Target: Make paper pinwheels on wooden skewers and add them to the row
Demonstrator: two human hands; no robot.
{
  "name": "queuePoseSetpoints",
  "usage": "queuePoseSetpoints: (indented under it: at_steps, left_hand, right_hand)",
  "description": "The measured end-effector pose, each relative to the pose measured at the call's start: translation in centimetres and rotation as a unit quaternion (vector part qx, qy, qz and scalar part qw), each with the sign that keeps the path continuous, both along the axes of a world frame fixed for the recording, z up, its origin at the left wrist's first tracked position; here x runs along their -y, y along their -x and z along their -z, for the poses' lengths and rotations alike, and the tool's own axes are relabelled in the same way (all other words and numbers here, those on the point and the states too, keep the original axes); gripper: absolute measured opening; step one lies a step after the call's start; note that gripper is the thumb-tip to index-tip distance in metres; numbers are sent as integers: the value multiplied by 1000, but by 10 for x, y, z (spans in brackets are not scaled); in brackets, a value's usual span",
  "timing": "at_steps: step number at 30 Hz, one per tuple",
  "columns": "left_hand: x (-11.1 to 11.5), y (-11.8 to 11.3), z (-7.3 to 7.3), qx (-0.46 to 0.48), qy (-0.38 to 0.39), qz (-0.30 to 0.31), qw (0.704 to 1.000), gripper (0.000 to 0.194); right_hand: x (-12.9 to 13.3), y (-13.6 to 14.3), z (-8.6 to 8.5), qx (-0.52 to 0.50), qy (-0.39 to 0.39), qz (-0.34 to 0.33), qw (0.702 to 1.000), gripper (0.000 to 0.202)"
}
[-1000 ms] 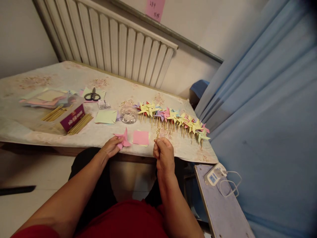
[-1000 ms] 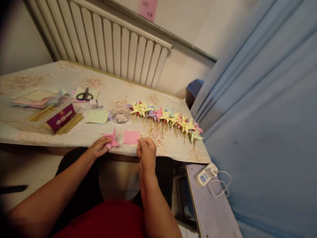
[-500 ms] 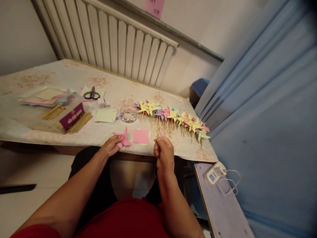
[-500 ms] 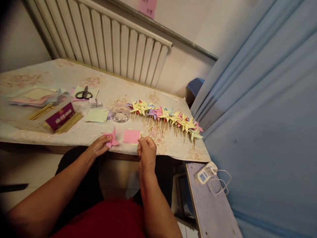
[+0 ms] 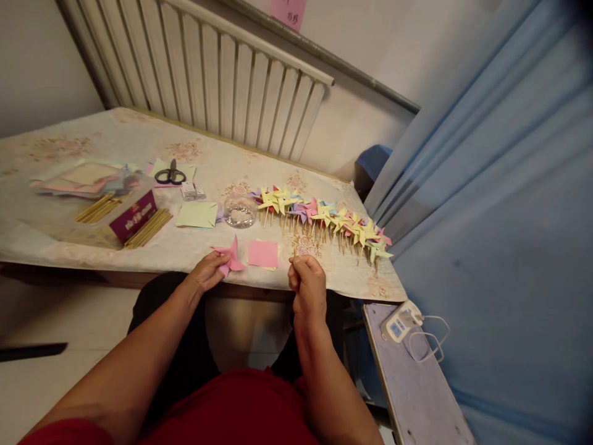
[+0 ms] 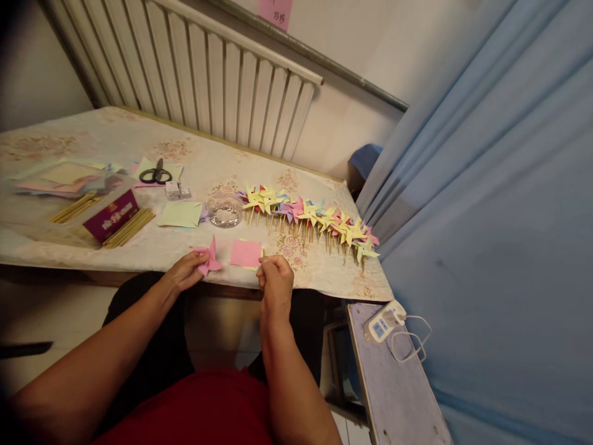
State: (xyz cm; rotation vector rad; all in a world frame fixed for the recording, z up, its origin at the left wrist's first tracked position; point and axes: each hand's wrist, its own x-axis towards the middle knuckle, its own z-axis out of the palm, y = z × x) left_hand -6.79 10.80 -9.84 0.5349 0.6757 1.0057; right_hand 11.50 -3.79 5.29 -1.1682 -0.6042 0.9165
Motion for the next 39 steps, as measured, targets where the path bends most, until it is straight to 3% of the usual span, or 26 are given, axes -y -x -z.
queuePoseSetpoints:
  at_steps: [12, 39]
  left_hand:
    - [-1, 0, 4, 19, -6, 2, 1000, 25]
    - [0, 0, -1, 20, -7, 7, 1000, 23]
  right_hand:
    - [-1, 1, 0, -43, -12, -37, 998, 17]
    - [-5, 1, 1, -28, -4, -37, 999, 17]
